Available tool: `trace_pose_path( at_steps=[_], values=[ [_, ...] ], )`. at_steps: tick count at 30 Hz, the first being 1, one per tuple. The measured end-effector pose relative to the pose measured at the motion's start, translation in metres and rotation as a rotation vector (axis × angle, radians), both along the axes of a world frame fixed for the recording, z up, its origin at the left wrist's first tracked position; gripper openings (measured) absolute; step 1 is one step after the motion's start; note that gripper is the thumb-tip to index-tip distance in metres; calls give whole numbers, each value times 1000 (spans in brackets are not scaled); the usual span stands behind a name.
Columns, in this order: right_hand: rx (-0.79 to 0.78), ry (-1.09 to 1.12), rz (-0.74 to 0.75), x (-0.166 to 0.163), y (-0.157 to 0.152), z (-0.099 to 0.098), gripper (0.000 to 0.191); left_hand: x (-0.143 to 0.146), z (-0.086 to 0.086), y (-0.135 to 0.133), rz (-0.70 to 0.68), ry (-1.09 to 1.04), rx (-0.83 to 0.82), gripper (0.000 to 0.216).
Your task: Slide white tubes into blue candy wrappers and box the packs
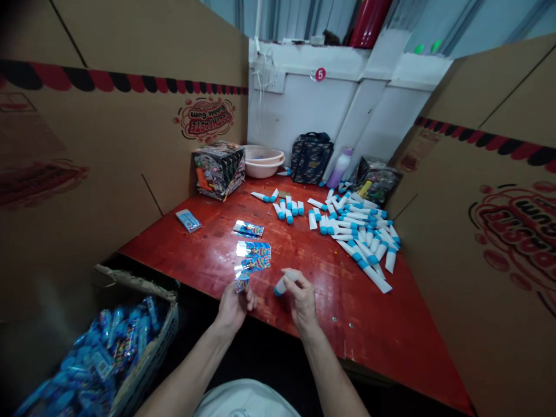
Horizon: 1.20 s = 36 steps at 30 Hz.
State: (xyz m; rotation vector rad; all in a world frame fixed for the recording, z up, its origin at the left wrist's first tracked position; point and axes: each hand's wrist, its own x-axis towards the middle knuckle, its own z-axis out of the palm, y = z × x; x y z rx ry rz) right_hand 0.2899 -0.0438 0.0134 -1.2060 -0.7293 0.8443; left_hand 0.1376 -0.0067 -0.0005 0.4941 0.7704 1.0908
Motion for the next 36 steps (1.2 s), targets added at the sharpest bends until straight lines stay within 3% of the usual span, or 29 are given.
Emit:
trace_pose_path(
  at_steps=[4, 9, 15, 18, 22, 31, 36],
  values=[
    [-67, -242, -75, 26, -16, -22, 27, -1, 3, 1, 81, 62, 31, 28],
    [-120, -295, -44, 30, -39, -4, 30, -1, 5, 6, 146, 149, 33, 29],
    [53, -42, -42, -2, -50, 25, 23, -2, 2, 6, 151, 165, 44, 29],
    [72, -20, -10, -19, -53, 34, 22, -3, 2, 5, 156, 172, 52, 28],
    [82, -69, 39, -27, -52, 32, 20, -3, 6, 3, 169, 189, 64, 26],
    [109, -348, -8, -24, -61, 24, 19, -5, 4, -2, 207, 238, 122, 25],
    [167, -370, -56, -27, -64, 21, 19, -6, 1, -3, 213, 263, 151, 25]
  ],
)
